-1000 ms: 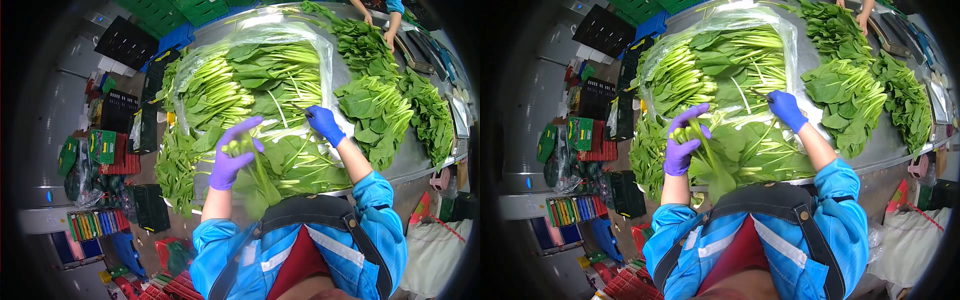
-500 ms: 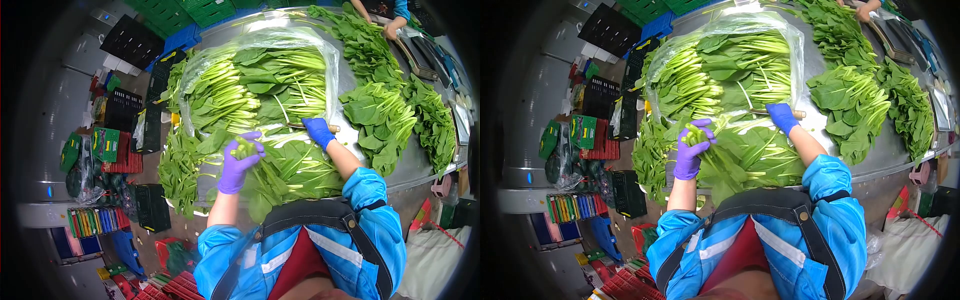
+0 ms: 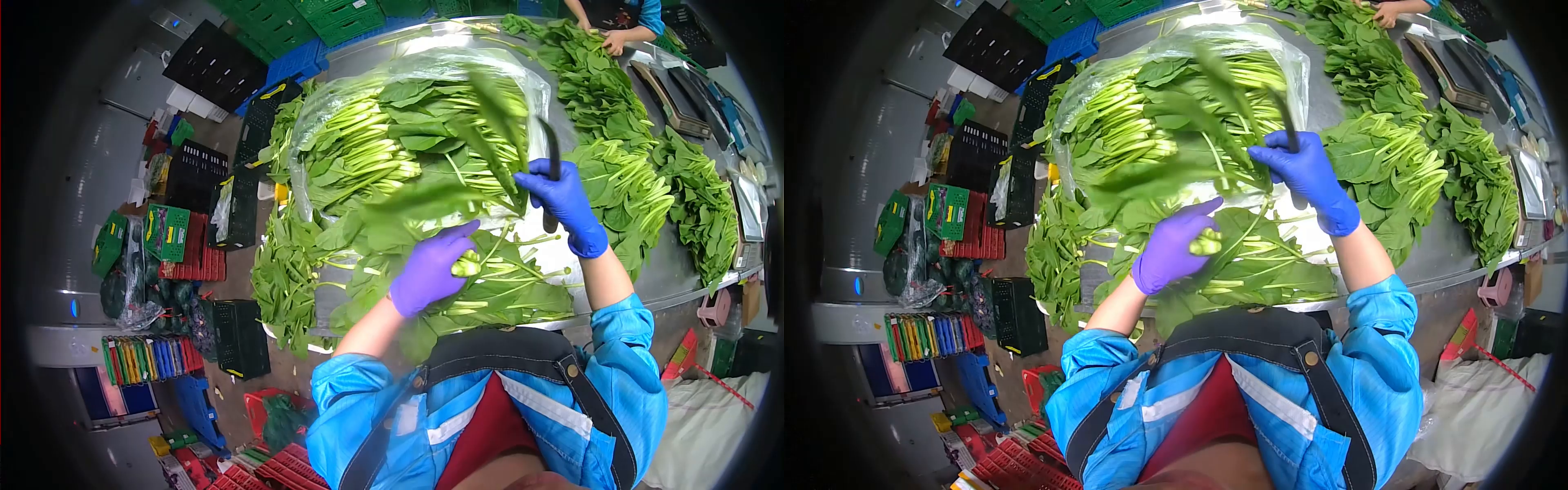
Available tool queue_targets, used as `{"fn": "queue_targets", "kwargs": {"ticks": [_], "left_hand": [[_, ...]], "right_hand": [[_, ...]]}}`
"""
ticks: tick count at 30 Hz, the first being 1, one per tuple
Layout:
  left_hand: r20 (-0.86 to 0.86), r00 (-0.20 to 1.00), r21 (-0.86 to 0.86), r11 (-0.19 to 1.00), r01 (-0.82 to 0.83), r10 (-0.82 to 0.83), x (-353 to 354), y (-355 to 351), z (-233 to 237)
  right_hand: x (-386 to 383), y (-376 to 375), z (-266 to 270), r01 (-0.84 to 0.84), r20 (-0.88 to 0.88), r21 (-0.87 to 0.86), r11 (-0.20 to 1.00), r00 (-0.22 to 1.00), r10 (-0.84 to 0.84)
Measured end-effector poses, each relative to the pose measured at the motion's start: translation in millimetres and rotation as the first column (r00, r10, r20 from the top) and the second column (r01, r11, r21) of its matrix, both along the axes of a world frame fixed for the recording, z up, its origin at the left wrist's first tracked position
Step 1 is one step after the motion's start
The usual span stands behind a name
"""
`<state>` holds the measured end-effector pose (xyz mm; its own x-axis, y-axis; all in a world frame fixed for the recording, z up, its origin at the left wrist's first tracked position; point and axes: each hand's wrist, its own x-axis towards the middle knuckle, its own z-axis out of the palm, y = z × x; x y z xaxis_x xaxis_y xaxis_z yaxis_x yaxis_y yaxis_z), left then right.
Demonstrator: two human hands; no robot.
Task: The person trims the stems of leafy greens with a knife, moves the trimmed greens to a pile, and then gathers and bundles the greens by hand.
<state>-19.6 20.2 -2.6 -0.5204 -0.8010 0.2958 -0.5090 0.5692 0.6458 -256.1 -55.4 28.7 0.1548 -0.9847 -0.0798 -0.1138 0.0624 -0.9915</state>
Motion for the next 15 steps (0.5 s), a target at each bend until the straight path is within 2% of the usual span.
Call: {"fn": "queue_targets", "kwargs": {"ticks": [2, 3, 4, 5, 6, 7, 8, 10, 12, 14, 15], "left_hand": [[-0.008, 1.000, -0.053, 0.998, 0.021, -0.022, -3.1, -1.0, 1.0], [0.012, 0.999, -0.142, 0.989, 0.034, -0.033, -5.1, -1.2, 6.1], [0.033, 0.999, -0.230, 0.972, 0.049, -0.042, -6.1, -1.6, 9.3], [0.037, 0.998, -0.230, 0.972, 0.054, -0.047, -4.7, -2.4, 6.9], [0.109, 0.984, -0.375, 0.911, 0.169, -0.138, -1.7, -3.4, 1.8], [0.192, 0.958, -0.501, 0.818, 0.283, -0.214, -0.5, -4.0, 1.5], [0.192, 0.957, -0.498, 0.819, 0.284, -0.216, 0.3, -5.1, 0.9], [0.518, 0.779, -0.397, 0.708, 0.584, -0.353, -1.1, -6.6, 5.9], [0.487, 0.780, -0.339, 0.738, 0.583, -0.393, -6.8, -3.8, -1.2], [0.426, 0.806, -0.269, 0.794, 0.546, -0.411, -11.6, -0.4, 1.2], [0.292, 0.882, -0.322, 0.831, 0.454, -0.369, -12.3, -1.1, -1.2]], "right_hand": [[-3.7, 6.0, 15.6, -0.057, 0.154, 0.053, 0.997, 0.987, 0.048], [-5.7, 7.3, 22.4, -0.103, 0.082, 0.117, 0.988, 0.992, 0.094], [-5.5, 6.9, 17.9, -0.099, 0.085, 0.115, 0.988, 0.992, 0.089], [-3.4, 5.7, 6.3, -0.200, 0.249, 0.246, 0.948, 0.959, 0.138], [0.3, 5.5, -8.2, -0.316, 0.413, 0.353, 0.881, 0.897, 0.157], [6.8, 7.3, -26.5, -0.350, 0.464, 0.419, 0.838, 0.876, 0.133], [13.2, 8.8, -42.1, -0.395, 0.501, 0.488, 0.778, 0.857, 0.121], [25.1, 18.4, -51.7, -0.454, 0.497, 0.490, 0.744, 0.847, 0.189], [40.8, 31.7, -57.6, -0.380, 0.484, 0.592, 0.711, 0.873, 0.064], [42.3, 35.5, -68.3, -0.368, 0.481, 0.548, 0.751, 0.873, 0.077], [38.1, 34.3, -69.4, -0.347, 0.411, 0.459, 0.818, 0.899, 0.150]]}}
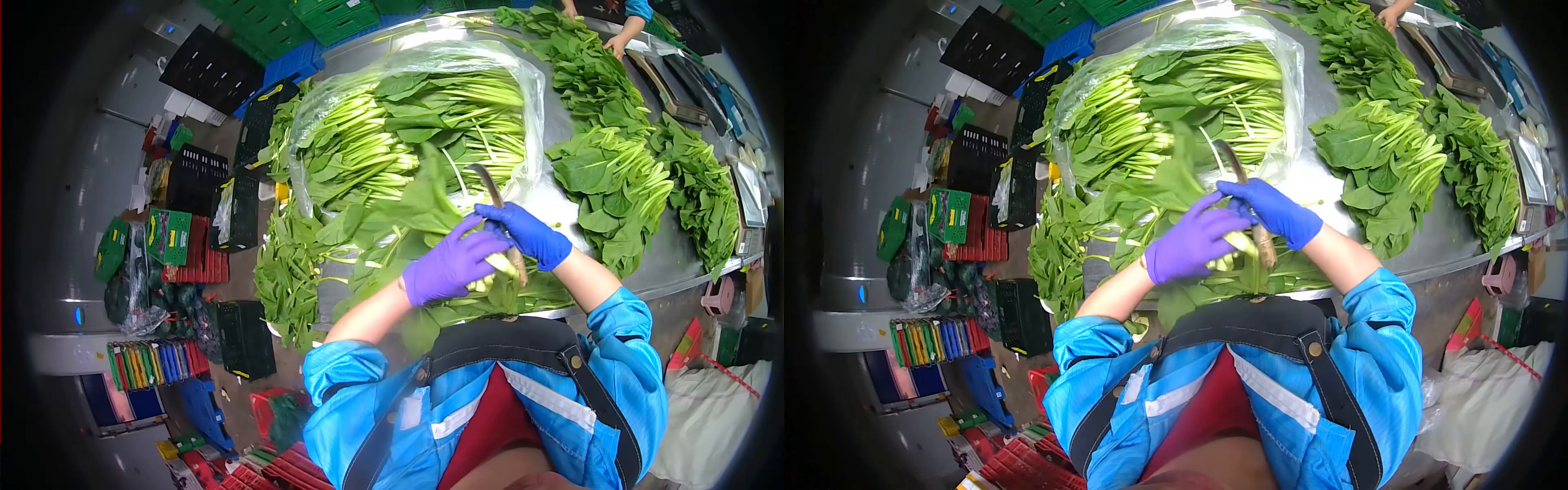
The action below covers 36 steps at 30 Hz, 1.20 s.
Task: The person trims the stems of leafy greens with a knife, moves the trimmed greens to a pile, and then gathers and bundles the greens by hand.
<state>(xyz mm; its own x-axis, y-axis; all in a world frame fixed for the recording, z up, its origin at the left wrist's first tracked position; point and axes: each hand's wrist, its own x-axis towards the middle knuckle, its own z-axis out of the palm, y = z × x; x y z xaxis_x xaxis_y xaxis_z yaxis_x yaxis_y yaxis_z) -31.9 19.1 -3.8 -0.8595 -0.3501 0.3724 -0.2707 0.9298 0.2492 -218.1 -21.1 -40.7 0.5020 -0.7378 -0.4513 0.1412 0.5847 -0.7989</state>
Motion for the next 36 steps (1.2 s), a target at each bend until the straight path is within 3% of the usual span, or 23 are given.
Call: {"fn": "queue_targets", "kwargs": {"ticks": [1, 3, 4, 5, 6, 7, 8, 9, 13, 15, 18, 19, 21, 23, 25, 27, 28, 29, 32, 34, 35, 36], "left_hand": [[0.002, 1.000, -0.003, 1.000, 0.004, -0.004, 2.7, -0.5, -0.9], [-0.104, 0.953, 0.323, 0.916, -0.240, 0.286, 10.0, 3.4, -2.3], [-0.137, 0.900, 0.389, 0.858, -0.336, 0.414, 10.5, 5.6, -4.3], [-0.138, 0.899, 0.389, 0.857, -0.338, 0.416, 11.5, 5.1, -5.4], [-0.125, 0.879, 0.460, 0.812, -0.360, 0.461, 12.0, 5.7, -4.8], [-0.108, 0.859, 0.527, 0.761, -0.378, 0.501, 12.1, 6.3, -4.7], [-0.126, 0.864, 0.542, 0.763, -0.352, 0.488, 10.6, 6.7, -6.0], [-0.127, 0.866, 0.541, 0.766, -0.348, 0.483, 7.9, 6.8, -5.4], [-0.088, 0.867, 0.599, 0.722, -0.347, 0.490, 1.6, 12.5, -2.0], [-0.123, 0.886, 0.729, 0.646, -0.225, 0.446, 2.0, 15.0, -2.1], [-0.039, 0.912, 0.738, 0.627, -0.249, 0.408, 4.8, 15.2, 1.5], [-0.040, 0.911, 0.738, 0.627, -0.250, 0.410, 6.2, 15.5, 1.5], [-0.239, 0.855, 0.710, 0.684, -0.168, 0.459, 10.9, 16.9, 1.5], [-0.238, 0.825, 0.727, 0.657, -0.198, 0.512, 16.3, 19.2, 3.9], [-0.231, 0.789, 0.755, 0.617, -0.224, 0.569, 16.1, 20.9, 5.3], [-0.180, 0.839, 0.546, 0.761, -0.349, 0.514, 8.7, 18.0, 7.2], [-0.182, 0.842, 0.546, 0.764, -0.343, 0.508, 3.6, 18.2, 5.1], [-0.169, 0.859, 0.540, 0.774, -0.330, 0.484, -1.3, 18.8, 2.5], [-0.123, 0.875, 0.553, 0.765, -0.331, 0.468, 0.2, 19.8, 4.5], [-0.094, 0.868, 0.574, 0.739, -0.353, 0.487, 9.7, 18.6, 8.6], [-0.123, 0.838, 0.567, 0.730, -0.381, 0.532, 16.8, 18.1, 10.9], [-0.152, 0.805, 0.560, 0.721, -0.408, 0.573, 25.2, 16.6, 13.3]], "right_hand": [[-4.5, -2.0, -0.9, -0.016, -0.061, -0.143, 0.990, 0.998, 0.007], [-12.0, 4.0, -11.2, 0.095, -0.302, -0.512, 0.854, 0.911, -0.282], [-19.2, 10.4, -6.6, -0.014, -0.401, -0.650, 0.760, 0.855, -0.328], [-25.4, 17.0, -1.5, -0.140, -0.481, -0.752, 0.644, 0.785, -0.390], [-23.5, 22.3, -9.3, -0.163, -0.407, -0.860, 0.483, 0.790, -0.459], [-20.2, 27.5, -15.8, -0.181, -0.320, -0.936, 0.303, 0.796, -0.513], [-23.5, 33.4, -19.0, -0.298, -0.434, -0.893, 0.338, 0.771, -0.466], [-19.2, 34.5, -25.1, -0.332, -0.427, -0.903, 0.272, 0.758, -0.493], [-9.2, 34.0, -33.3, -0.359, -0.480, -0.875, 0.324, 0.727, -0.492], [-5.1, 35.0, -33.6, -0.366, -0.498, -0.864, 0.346, 0.721, -0.482], [-2.7, 33.8, -37.9, -0.326, -0.473, -0.874, 0.360, 0.736, -0.484], [-4.2, 32.9, -40.8, -0.307, -0.494, -0.857, 0.414, 0.718, -0.490], [-10.6, 32.2, -52.7, -0.287, -0.514, -0.838, 0.464, 0.703, -0.493], [-21.4, 27.8, -68.9, -0.169, -0.501, -0.822, 0.543, 0.667, -0.551], [-18.1, 29.1, -52.8, -0.193, -0.476, -0.857, 0.478, 0.652, -0.590], [-15.8, 38.9, -10.1, 0.083, -0.226, -0.738, 0.669, 0.904, -0.362], [-12.4, 40.4, 3.8, 0.076, -0.215, -0.683, 0.726, 0.929, -0.300], [-7.1, 41.3, 21.0, 0.036, -0.199, -0.757, 0.652, 0.938, -0.282], [-1.5, 39.6, 6.3, 0.060, -0.175, -0.755, 0.653, 0.941, -0.288], [-10.0, 39.6, -13.0, -0.036, -0.262, -0.872, 0.488, 0.877, -0.402], [-18.1, 37.6, -19.0, -0.038, -0.262, -0.871, 0.490, 0.879, -0.399], [-27.9, 31.9, -24.5, -0.083, -0.406, -0.753, 0.653, 0.839, -0.361]]}}
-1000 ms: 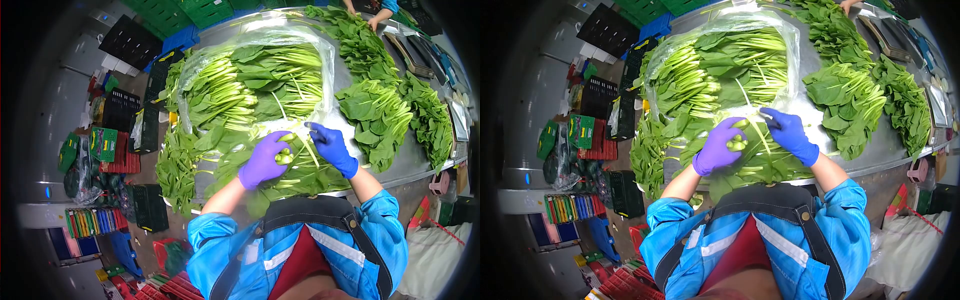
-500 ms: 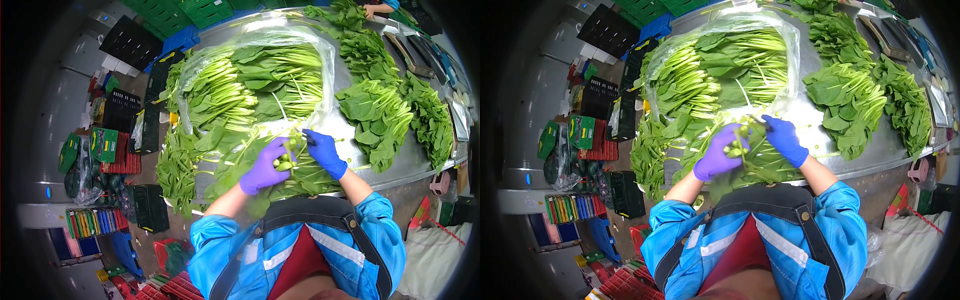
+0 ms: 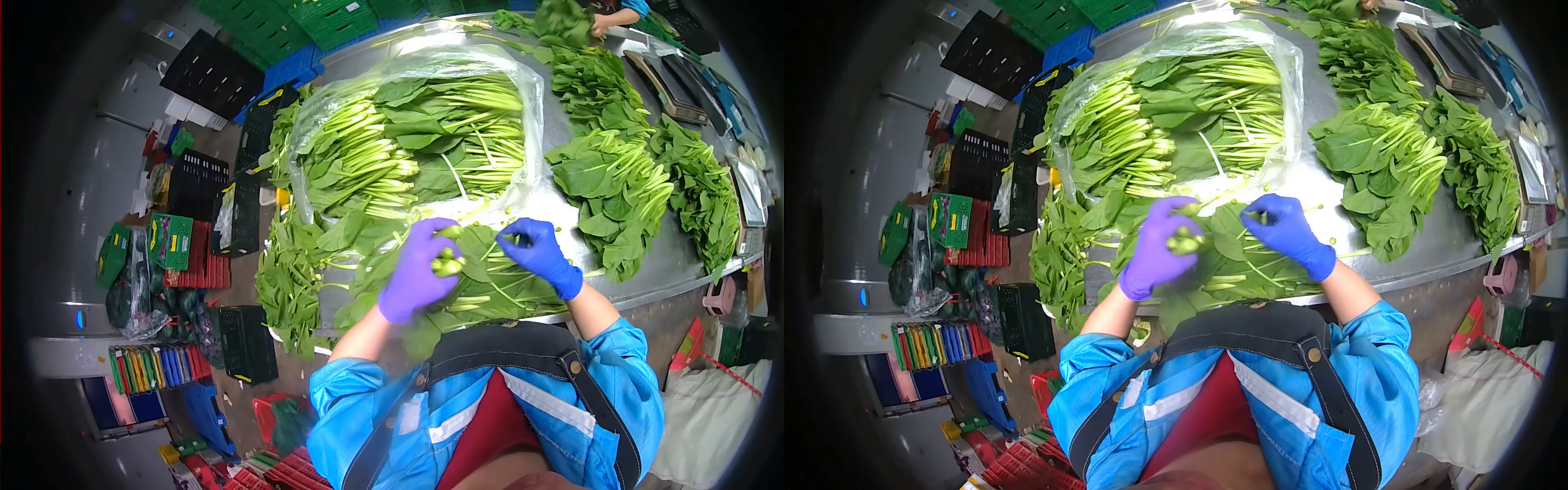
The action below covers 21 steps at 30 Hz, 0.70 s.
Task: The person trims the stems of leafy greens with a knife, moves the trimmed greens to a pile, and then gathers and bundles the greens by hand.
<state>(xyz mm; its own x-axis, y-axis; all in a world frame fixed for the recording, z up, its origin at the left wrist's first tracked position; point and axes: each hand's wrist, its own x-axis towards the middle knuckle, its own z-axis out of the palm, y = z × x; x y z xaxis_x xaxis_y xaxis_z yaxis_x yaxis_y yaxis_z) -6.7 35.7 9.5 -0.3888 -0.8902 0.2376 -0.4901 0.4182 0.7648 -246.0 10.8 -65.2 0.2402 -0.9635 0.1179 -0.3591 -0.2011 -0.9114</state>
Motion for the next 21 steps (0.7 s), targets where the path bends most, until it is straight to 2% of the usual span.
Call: {"fn": "queue_targets", "kwargs": {"ticks": [1, 2, 3, 5, 6, 7, 8, 9, 11, 14, 15, 17, 20, 21], "left_hand": [[0.000, 1.000, 0.001, 1.000, -0.004, 0.004, 10.6, -3.3, 1.6], [-0.110, 0.992, 0.024, 0.998, -0.052, 0.055, 22.3, -7.8, 2.3], [-0.218, 0.970, 0.053, 0.994, -0.095, 0.105, 31.6, -11.7, 3.4], [-0.487, 0.857, 0.220, 0.973, -0.065, 0.167, 40.8, -18.7, 9.6], [-0.540, 0.816, 0.295, 0.955, -0.045, 0.205, 41.9, -22.0, 13.3], [-0.539, 0.816, 0.295, 0.954, -0.047, 0.207, 41.4, -24.9, 13.3], [-0.592, 0.771, 0.347, 0.938, -0.019, 0.235, 40.7, -28.0, 13.4], [-0.639, 0.723, 0.395, 0.919, 0.015, 0.263, 39.7, -30.0, 13.7], [-0.673, 0.687, 0.405, 0.914, 0.033, 0.273, 39.5, -30.6, 13.0], [-0.739, 0.584, 0.396, 0.918, -0.029, 0.337, 53.9, -26.8, 10.3], [-0.741, 0.580, 0.394, 0.918, -0.031, 0.338, 57.2, -26.2, 12.5], [-0.796, 0.472, 0.412, 0.910, -0.039, 0.380, 61.5, -23.0, 15.9], [-0.787, 0.472, 0.435, 0.900, -0.031, 0.397, 67.1, -25.3, 5.7], [-0.781, 0.479, 0.448, 0.894, -0.014, 0.399, 68.5, -26.0, 2.9]], "right_hand": [[-3.3, -7.5, 5.0, 0.040, -0.083, 0.195, 0.980, 0.996, -0.024], [-12.6, -17.8, 14.3, 0.040, -0.139, 0.407, 0.913, 0.990, 0.018], [-26.5, -30.5, -40.6, -0.008, -0.262, -0.096, 0.995, 0.965, -0.018], [-21.5, -47.2, -36.0, 0.169, -0.276, -0.230, 0.959, 0.933, -0.230], [-17.0, -61.8, -34.9, 0.194, -0.189, -0.179, 0.965, 0.955, -0.227], [-11.8, -78.5, -35.9, 0.215, -0.100, -0.126, 0.969, 0.969, -0.228], [-4.4, -94.0, -43.8, 0.185, -0.072, -0.201, 0.962, 0.977, -0.203], [-2.0, -108.0, -53.9, 0.187, -0.068, -0.202, 0.961, 0.977, -0.204], [-4.6, -128.4, -80.4, 0.167, -0.423, -0.028, 0.986, 0.891, -0.163], [-46.6, -134.4, -149.4, 0.409, -0.454, -0.057, 0.911, 0.802, -0.388], [-56.3, -132.8, -153.3, 0.458, -0.462, 0.020, 0.889, 0.793, -0.398], [-61.2, -135.1, -166.0, 0.491, -0.520, 0.022, 0.871, 0.750, -0.410], [-38.4, -136.7, -122.6, 0.497, -0.481, 0.055, 0.866, 0.773, -0.413], [-37.3, -142.7, -126.6, 0.495, -0.480, 0.055, 0.867, 0.775, -0.412]]}}
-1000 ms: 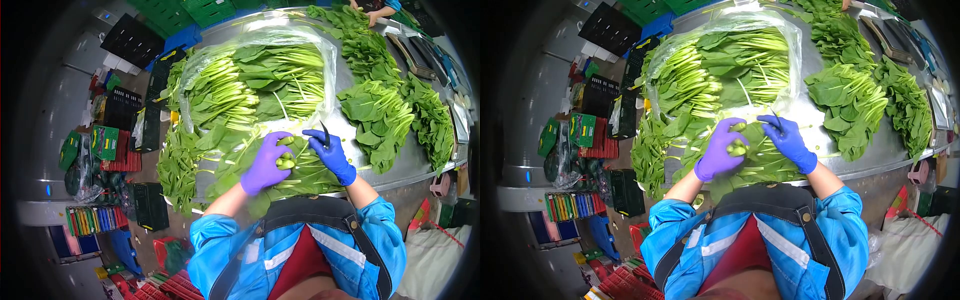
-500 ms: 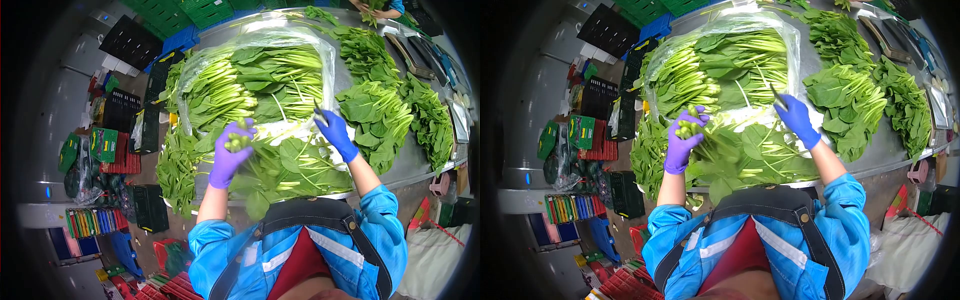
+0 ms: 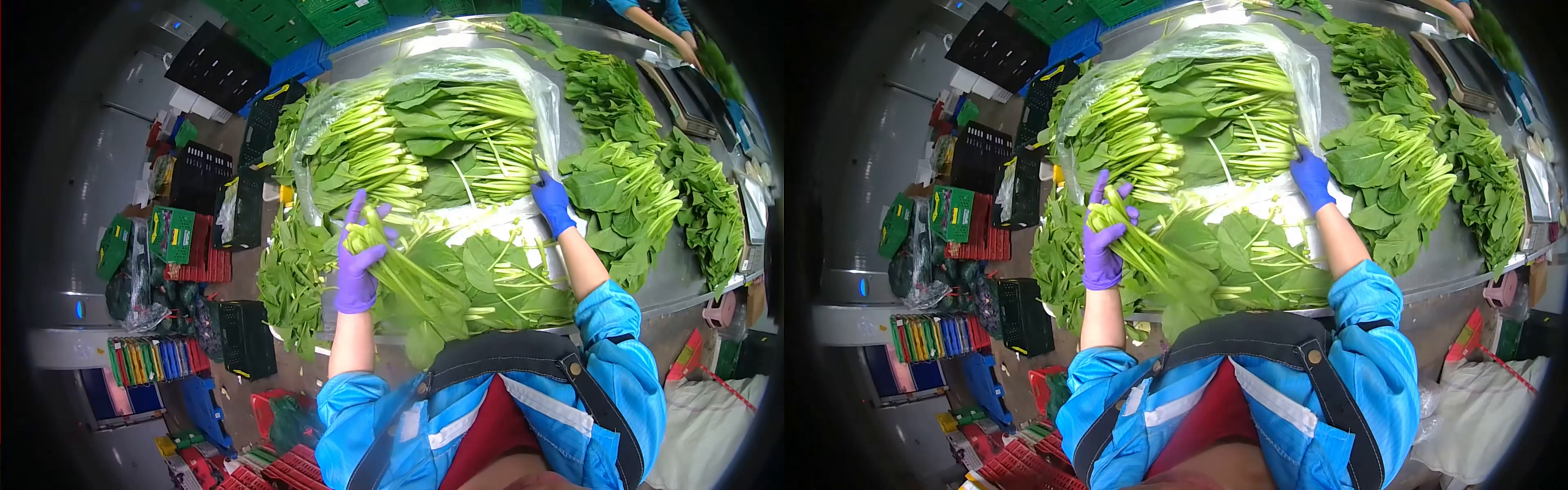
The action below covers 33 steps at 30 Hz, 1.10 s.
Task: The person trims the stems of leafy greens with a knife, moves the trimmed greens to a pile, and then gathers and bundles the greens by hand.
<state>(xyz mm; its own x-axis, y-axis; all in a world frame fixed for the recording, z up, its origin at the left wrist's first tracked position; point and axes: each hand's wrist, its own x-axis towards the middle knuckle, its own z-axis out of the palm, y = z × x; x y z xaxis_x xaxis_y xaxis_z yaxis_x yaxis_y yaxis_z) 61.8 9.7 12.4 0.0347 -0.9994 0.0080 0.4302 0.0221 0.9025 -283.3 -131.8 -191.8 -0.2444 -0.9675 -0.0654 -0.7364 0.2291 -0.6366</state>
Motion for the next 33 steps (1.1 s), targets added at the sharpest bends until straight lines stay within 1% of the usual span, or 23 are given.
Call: {"fn": "queue_targets", "kwargs": {"ticks": [2, 3, 4, 6, 7, 8, 10, 11, 12, 14, 15, 17, 18, 20, 21, 22, 24, 25, 26, 29, 30, 32, 33], "left_hand": [[-0.011, 1.000, 0.010, 1.000, 0.002, -0.002, -5.1, -0.1, -0.2], [0.014, 1.000, 0.017, 1.000, 0.022, -0.023, -6.5, -1.8, -0.9], [0.039, 0.998, 0.025, 0.999, 0.042, -0.043, -8.3, -3.2, -1.3], [0.060, 0.998, 0.045, 0.999, 0.021, -0.024, -12.9, -2.5, -1.5], [0.093, 0.995, 0.055, 0.998, 0.036, -0.041, -14.8, -1.3, -1.3], [0.126, 0.990, 0.068, 0.996, 0.052, -0.061, -16.2, 0.2, -0.5], [0.161, 0.985, 0.076, 0.996, 0.054, -0.065, -20.1, 0.8, 3.5], [0.194, 0.977, 0.104, 0.992, 0.069, -0.088, -21.7, 0.6, 4.2], [0.228, 0.967, 0.132, 0.988, 0.084, -0.113, -23.2, 0.0, 5.5], [0.249, 0.958, 0.147, 0.983, 0.108, -0.142, -28.3, 0.8, 10.3], [0.271, 0.947, 0.164, 0.978, 0.131, -0.172, -30.5, 2.1, 12.5], [0.269, 0.944, 0.144, 0.977, 0.155, -0.189, -34.6, 2.9, 16.7], [0.267, 0.941, 0.128, 0.975, 0.180, -0.209, -36.0, 5.4, 17.4], [0.251, 0.942, 0.111, 0.973, 0.202, -0.224, -36.5, 4.8, 17.9], [0.233, 0.944, 0.092, 0.972, 0.217, -0.233, -36.8, 3.6, 17.8], [0.236, 0.943, 0.084, 0.972, 0.221, -0.235, -35.9, 3.6, 16.3], [0.298, 0.935, 0.071, 0.981, 0.180, -0.193, -30.5, 8.4, 14.2], [0.299, 0.943, 0.039, 0.989, 0.144, -0.149, -30.5, 12.0, 15.7], [0.301, 0.943, 0.032, 0.990, 0.136, -0.139, -26.8, 14.5, 17.3], [0.253, 0.966, 0.068, 0.997, 0.033, -0.049, -7.9, 24.5, 18.1], [0.255, 0.966, 0.068, 0.997, 0.023, -0.040, -1.6, 27.0, 20.7], [0.247, 0.967, 0.043, 0.996, -0.074, 0.061, 11.0, 31.5, 27.1], [0.249, 0.964, 0.036, 0.993, -0.111, 0.099, 17.2, 34.4, 29.3]], "right_hand": [[-0.9, -17.2, -22.4, -0.044, 0.199, -0.059, 0.997, 0.978, 0.055], [1.1, -24.1, -24.2, -0.025, 0.446, 0.050, 0.998, 0.895, 0.000], [0.0, -25.7, -26.4, -0.025, 0.445, 0.048, 0.999, 0.895, 0.001], [4.7, -25.1, -27.2, -0.084, 0.332, -0.128, 0.988, 0.935, 0.122], [10.6, -12.2, -0.9, -0.060, 0.189, -0.119, 0.991, 0.978, 0.082], [11.0, -1.0, 12.7, -0.062, 0.190, -0.118, 0.991, 0.978, 0.084], [9.6, 16.9, 34.3, -0.154, 0.235, -0.215, 0.964, 0.950, 0.204], [15.5, 31.3, 51.4, -0.213, 0.196, -0.309, 0.927, 0.939, 0.282], [19.2, 43.8, 62.9, -0.305, 0.115, -0.325, 0.895, 0.927, 0.358], [32.8, 66.0, 82.9, -0.410, -0.045, -0.537, 0.737, 0.887, 0.460], [33.6, 70.6, 95.5, -0.408, -0.044, -0.538, 0.738, 0.887, 0.459], [32.7, 76.3, 117.3, -0.456, -0.082, -0.573, 0.681, 0.858, 0.507], [33.7, 75.6, 119.0, -0.454, -0.080, -0.572, 0.683, 0.860, 0.504], [35.1, 60.5, 125.0, -0.355, 0.038, -0.445, 0.822, 0.910, 0.414], [36.8, 56.0, 126.3, -0.287, 0.068, -0.487, 0.825, 0.929, 0.363], [33.0, 50.6, 115.7, -0.282, 0.066, -0.494, 0.822, 0.931, 0.359], [24.8, 38.5, 79.7, -0.330, -0.033, -0.323, 0.887, 0.940, 0.338], [28.4, 39.3, 75.0, -0.314, 0.026, -0.251, 0.916, 0.943, 0.331], [32.9, 41.0, 69.3, -0.346, 0.035, -0.266, 0.900, 0.929, 0.367], [60.2, 48.8, 83.3, -0.462, 0.213, -0.287, 0.839, 0.823, 0.526], [71.7, 46.4, 83.3, -0.494, 0.280, -0.253, 0.831, 0.785, 0.552], [97.4, 38.7, 85.0, -0.547, 0.296, -0.284, 0.788, 0.731, 0.615], [110.2, 31.2, 88.8, -0.602, 0.289, -0.226, 0.766, 0.710, 0.642]]}}
